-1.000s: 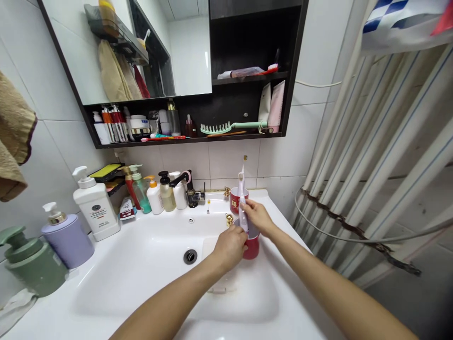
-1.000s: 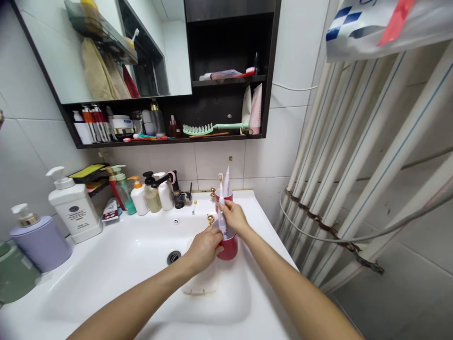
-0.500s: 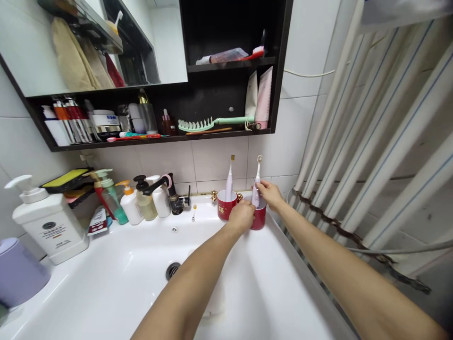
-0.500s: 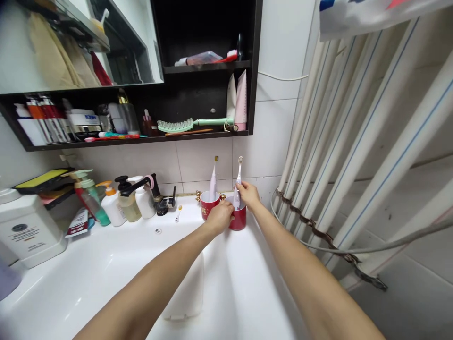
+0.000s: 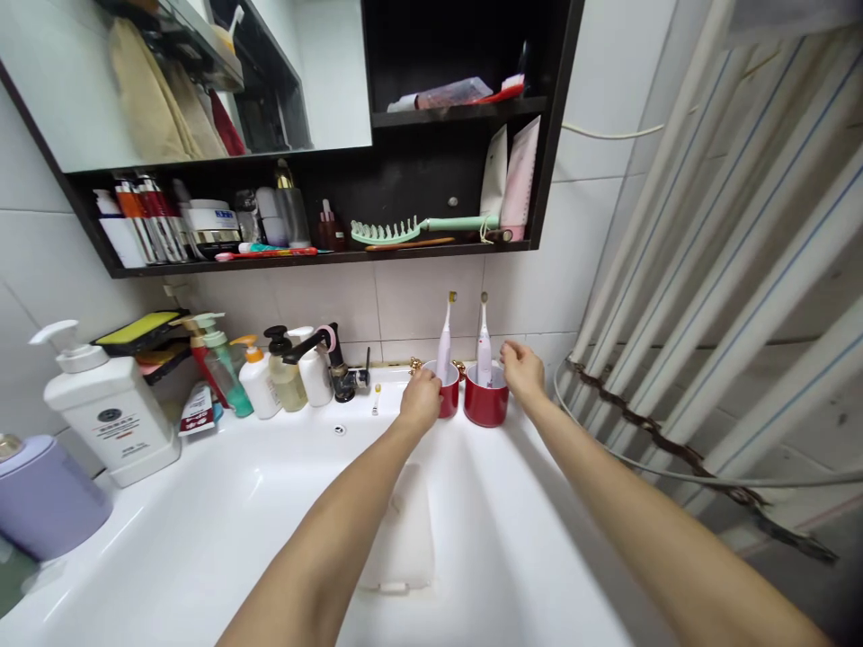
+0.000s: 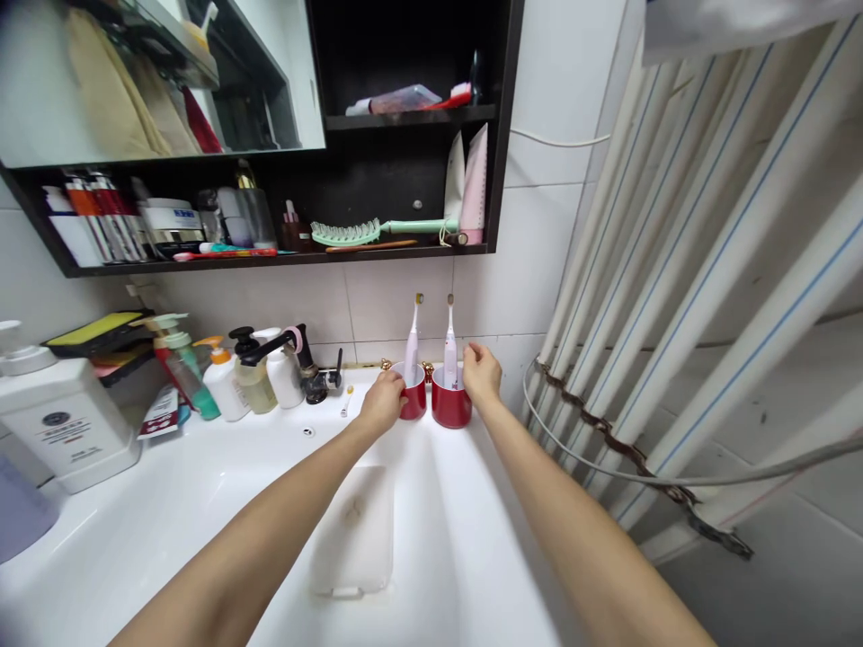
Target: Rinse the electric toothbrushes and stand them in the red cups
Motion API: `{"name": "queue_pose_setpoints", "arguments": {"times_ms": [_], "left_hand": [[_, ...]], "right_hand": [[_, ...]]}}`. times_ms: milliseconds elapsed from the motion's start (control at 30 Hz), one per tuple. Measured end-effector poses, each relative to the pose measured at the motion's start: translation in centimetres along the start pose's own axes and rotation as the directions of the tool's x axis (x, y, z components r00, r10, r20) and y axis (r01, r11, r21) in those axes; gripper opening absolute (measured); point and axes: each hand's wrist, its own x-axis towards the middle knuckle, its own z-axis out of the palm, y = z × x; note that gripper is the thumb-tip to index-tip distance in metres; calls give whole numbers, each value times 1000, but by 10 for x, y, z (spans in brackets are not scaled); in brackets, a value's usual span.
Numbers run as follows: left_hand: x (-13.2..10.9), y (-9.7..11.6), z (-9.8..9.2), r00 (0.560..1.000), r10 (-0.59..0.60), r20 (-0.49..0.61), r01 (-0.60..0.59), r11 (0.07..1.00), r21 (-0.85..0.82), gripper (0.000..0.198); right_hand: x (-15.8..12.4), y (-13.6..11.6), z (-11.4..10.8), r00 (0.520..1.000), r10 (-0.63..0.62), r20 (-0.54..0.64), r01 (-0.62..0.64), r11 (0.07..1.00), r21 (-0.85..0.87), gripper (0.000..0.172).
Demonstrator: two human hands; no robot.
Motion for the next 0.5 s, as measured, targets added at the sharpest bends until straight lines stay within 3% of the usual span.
{"name": "queue_pose_setpoints", "arguments": {"times_ms": [100,267,500], "left_hand": [[-21,-4,-2,1000,21,-9,-21,1000,-19,17],[-78,-17,-1,999,28,-32,-29,998,-49,18],[-146,-38,2,999,-38,32,40,996,-77,18]], "right_hand": [[-30,-11,2,998,-57,-5,57,998,1,37],[-90,-12,32,975,-38,217,29,999,46,38],[-146,6,73,864,75,499,-111,993,42,38]]}}
